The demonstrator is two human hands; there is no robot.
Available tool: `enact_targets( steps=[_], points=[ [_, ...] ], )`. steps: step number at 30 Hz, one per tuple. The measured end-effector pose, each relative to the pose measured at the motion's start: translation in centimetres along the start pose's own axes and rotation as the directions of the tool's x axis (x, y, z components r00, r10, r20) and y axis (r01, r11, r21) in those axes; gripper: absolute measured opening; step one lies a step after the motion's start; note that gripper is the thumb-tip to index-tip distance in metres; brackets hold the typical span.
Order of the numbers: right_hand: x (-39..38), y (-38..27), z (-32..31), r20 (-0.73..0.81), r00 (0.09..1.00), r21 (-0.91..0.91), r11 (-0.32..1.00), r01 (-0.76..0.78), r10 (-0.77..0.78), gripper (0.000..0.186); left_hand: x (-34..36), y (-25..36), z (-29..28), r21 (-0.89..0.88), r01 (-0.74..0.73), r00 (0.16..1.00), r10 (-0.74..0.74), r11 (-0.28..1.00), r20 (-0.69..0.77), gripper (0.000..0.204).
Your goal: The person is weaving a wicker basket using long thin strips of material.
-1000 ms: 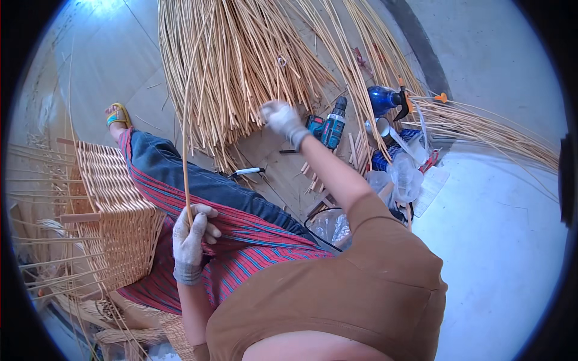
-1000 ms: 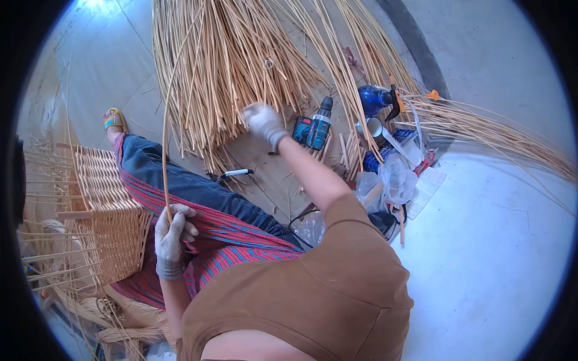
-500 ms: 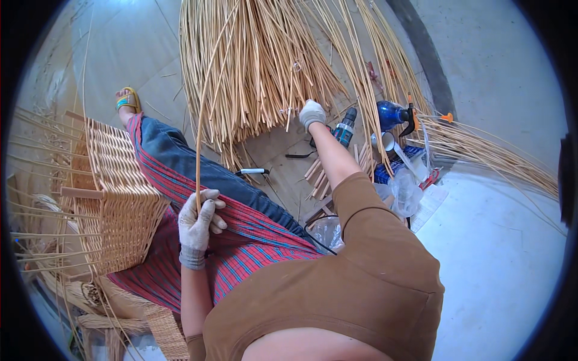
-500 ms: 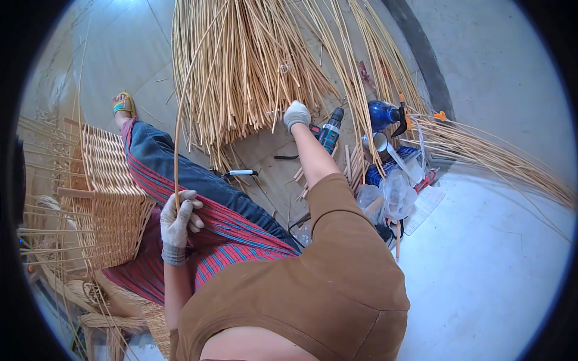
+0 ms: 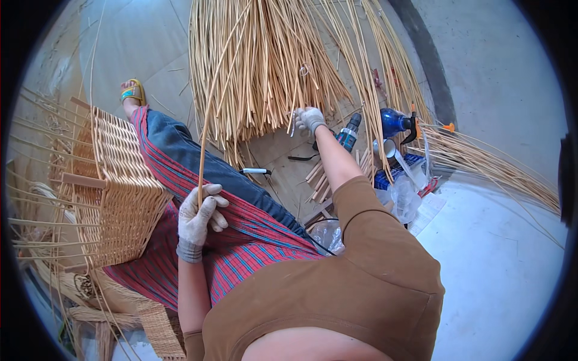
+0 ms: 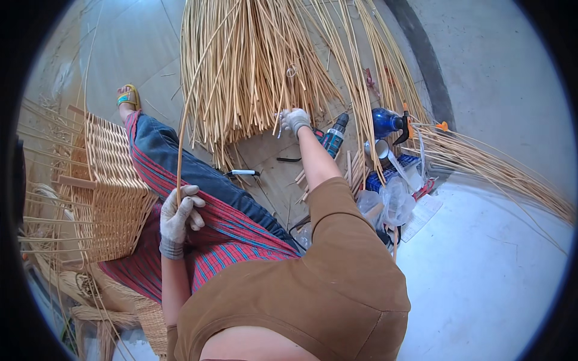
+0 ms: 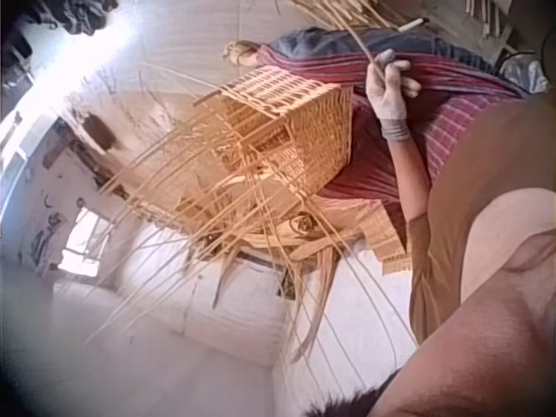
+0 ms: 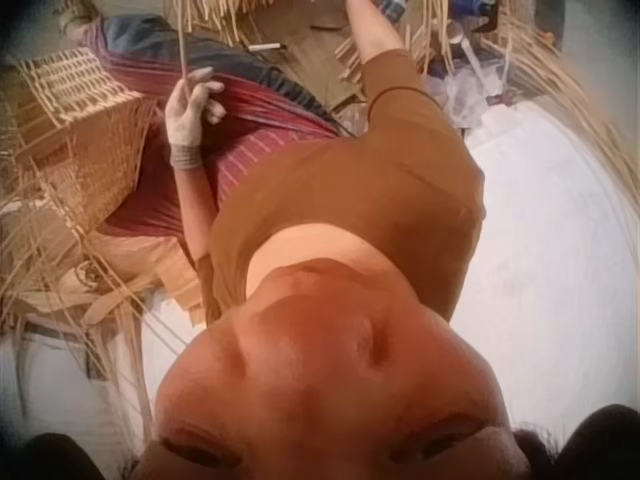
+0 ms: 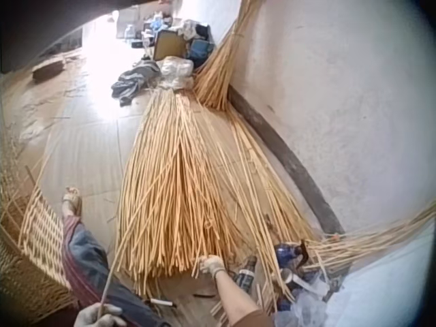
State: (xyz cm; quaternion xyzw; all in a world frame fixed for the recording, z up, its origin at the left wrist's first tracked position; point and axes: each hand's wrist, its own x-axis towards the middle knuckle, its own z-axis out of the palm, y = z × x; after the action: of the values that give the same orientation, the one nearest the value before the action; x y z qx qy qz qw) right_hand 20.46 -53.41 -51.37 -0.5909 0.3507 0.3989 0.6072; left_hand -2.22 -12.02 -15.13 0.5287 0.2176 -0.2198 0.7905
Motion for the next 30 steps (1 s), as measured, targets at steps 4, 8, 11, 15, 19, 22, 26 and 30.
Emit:
enact_targets(
  steps=[4, 8, 11, 15, 19, 22, 26, 30],
  points=[
    [-3.6, 0.5, 1.1, 0.135, 0.957, -0.674, 0.684, 0.278, -0.256, 0.030, 0.1, 0.0, -0.4, -0.027, -0.004, 0.999, 0.005, 1.000, 0.040, 0.031],
    [-6.6, 0.9, 2.9, 0.088, 0.976, -0.375, 0.901, 0.217, -0.199, 0.027, 0.1, -0.2, -0.6, -0.049, -0.008, 0.999, 0.011, 0.999, 0.052, 0.032],
    [-8.5, 0.9, 4.1, 0.031, 0.995, -0.104, 0.990, 0.095, -0.092, 0.026, 0.2, -0.4, -0.7, -0.051, -0.031, 0.998, 0.034, 0.998, 0.055, 0.033],
    [-10.8, 0.3, 5.2, 0.018, 0.989, -0.054, 0.987, 0.149, -0.149, 0.024, 0.3, -0.7, -0.8, -0.027, -0.062, 0.996, 0.064, 0.998, 0.058, 0.035],
    [-11.9, -0.6, 5.6, 0.051, 0.992, 0.154, 0.982, 0.110, -0.119, 0.018, 0.4, -0.9, -0.8, -0.020, -0.089, 0.993, 0.091, 0.996, 0.072, 0.036],
    [-12.4, -0.6, 5.4, 0.091, 0.984, 0.134, 0.981, 0.144, -0.156, 0.021, 0.3, -1.2, -0.8, -0.001, -0.114, 0.991, 0.114, 0.993, 0.063, 0.036],
    [-15.1, 1.6, 5.2, 0.172, 0.983, 0.084, 0.995, 0.052, -0.065, 0.029, 0.4, -1.4, -0.7, -0.002, -0.145, 0.988, 0.145, 0.989, 0.061, 0.036],
    [-22.0, 4.3, 6.3, 0.316, 0.947, 0.136, 0.986, -0.101, 0.053, 0.029, 0.2, -1.1, -0.6, 0.041, -0.137, 0.989, 0.135, 0.990, 0.061, 0.035]
  ],
)
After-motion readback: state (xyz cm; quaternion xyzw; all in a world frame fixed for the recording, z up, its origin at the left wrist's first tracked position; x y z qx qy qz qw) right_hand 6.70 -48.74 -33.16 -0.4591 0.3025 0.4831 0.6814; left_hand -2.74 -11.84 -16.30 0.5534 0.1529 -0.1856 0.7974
